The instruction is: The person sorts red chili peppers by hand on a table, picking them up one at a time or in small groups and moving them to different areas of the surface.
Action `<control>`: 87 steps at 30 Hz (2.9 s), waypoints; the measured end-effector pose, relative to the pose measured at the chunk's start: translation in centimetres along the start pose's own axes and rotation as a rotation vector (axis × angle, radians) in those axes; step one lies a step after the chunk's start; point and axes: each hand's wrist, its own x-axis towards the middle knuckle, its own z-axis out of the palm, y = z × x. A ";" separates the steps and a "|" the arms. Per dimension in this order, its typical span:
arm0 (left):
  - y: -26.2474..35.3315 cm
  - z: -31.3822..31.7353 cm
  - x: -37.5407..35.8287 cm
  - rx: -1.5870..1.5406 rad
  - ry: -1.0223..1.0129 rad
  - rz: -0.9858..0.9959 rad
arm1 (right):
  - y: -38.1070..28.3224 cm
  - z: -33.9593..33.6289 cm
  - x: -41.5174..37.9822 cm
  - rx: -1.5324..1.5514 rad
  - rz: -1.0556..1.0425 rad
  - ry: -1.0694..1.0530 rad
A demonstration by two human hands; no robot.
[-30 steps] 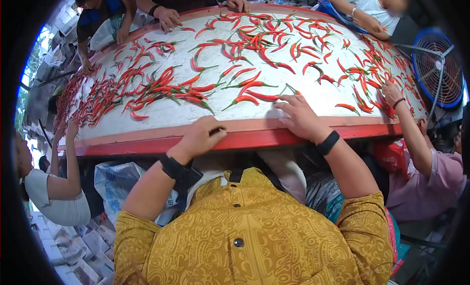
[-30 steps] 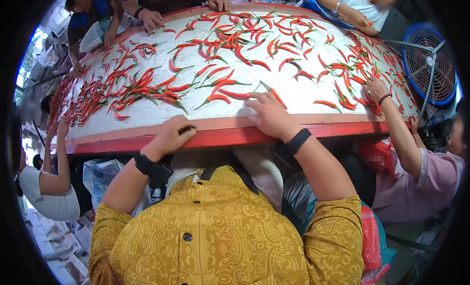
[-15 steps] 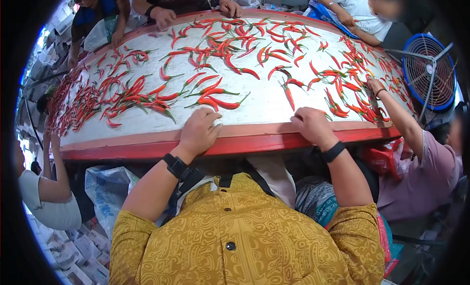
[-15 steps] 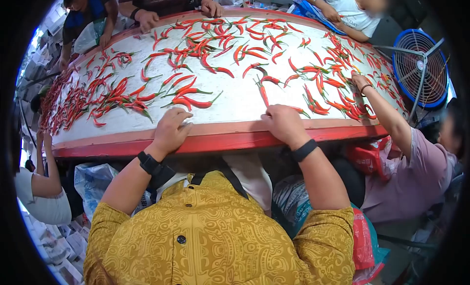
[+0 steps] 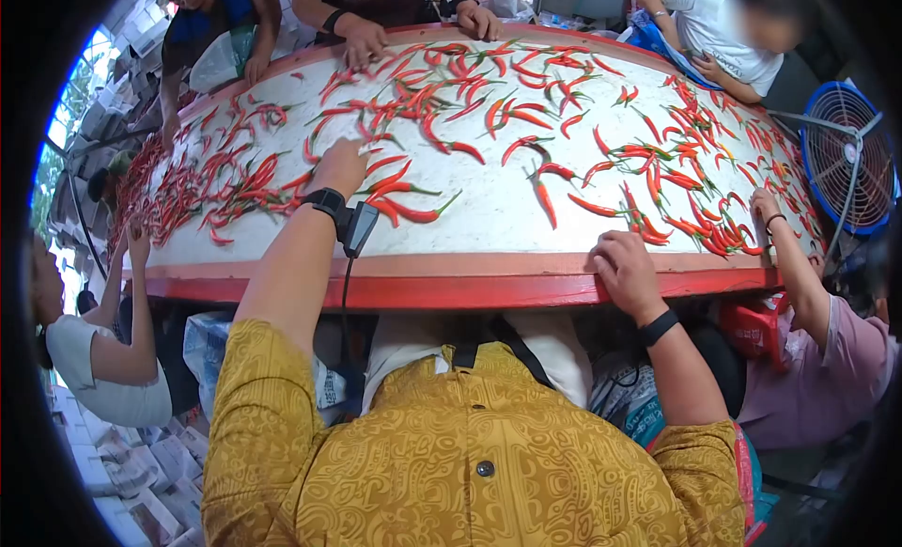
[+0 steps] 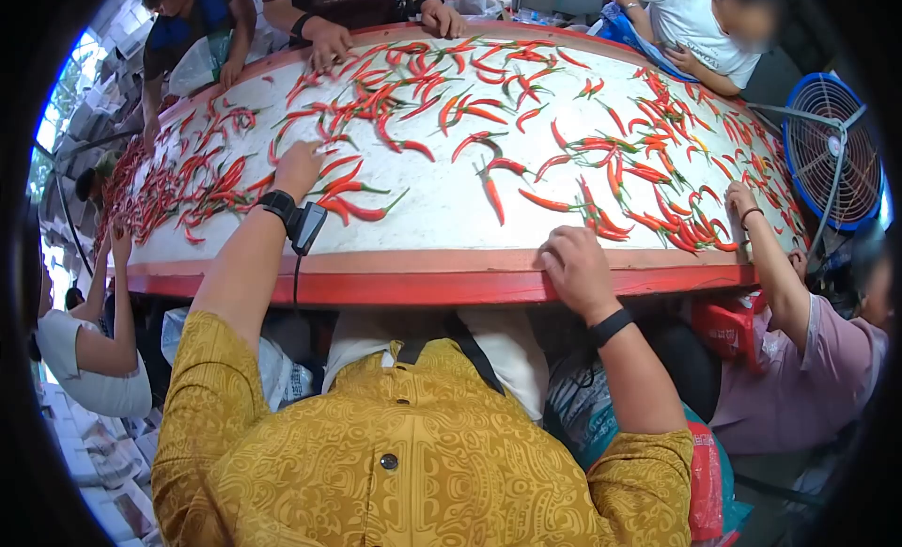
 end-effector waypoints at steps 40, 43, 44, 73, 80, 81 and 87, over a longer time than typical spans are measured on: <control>33.0 7.9 -14.2 -0.865 -0.187 0.021 | 16.0 -5.7 5.6 -0.385 -0.031 -0.336; 34.7 9.2 -13.9 -0.558 -0.088 0.203 | 17.4 -7.6 3.2 -0.286 -0.123 -0.153; 35.0 9.9 -13.5 -0.343 0.084 0.377 | 17.8 -8.8 2.1 -0.205 -0.119 -0.147; 54.7 12.7 -16.7 -0.400 -0.364 0.518 | 37.4 -21.2 -8.8 -0.121 -0.201 -0.054; 55.5 13.5 -17.1 -0.477 -0.018 0.468 | 40.9 -24.8 -3.1 -0.127 0.194 -0.426; 55.8 13.4 -17.5 -0.541 -0.144 0.399 | 42.0 -24.8 -1.3 -0.162 0.193 -0.399; 59.0 14.7 -17.3 -0.625 -0.122 0.435 | 47.4 -20.0 8.0 -0.104 0.203 -0.373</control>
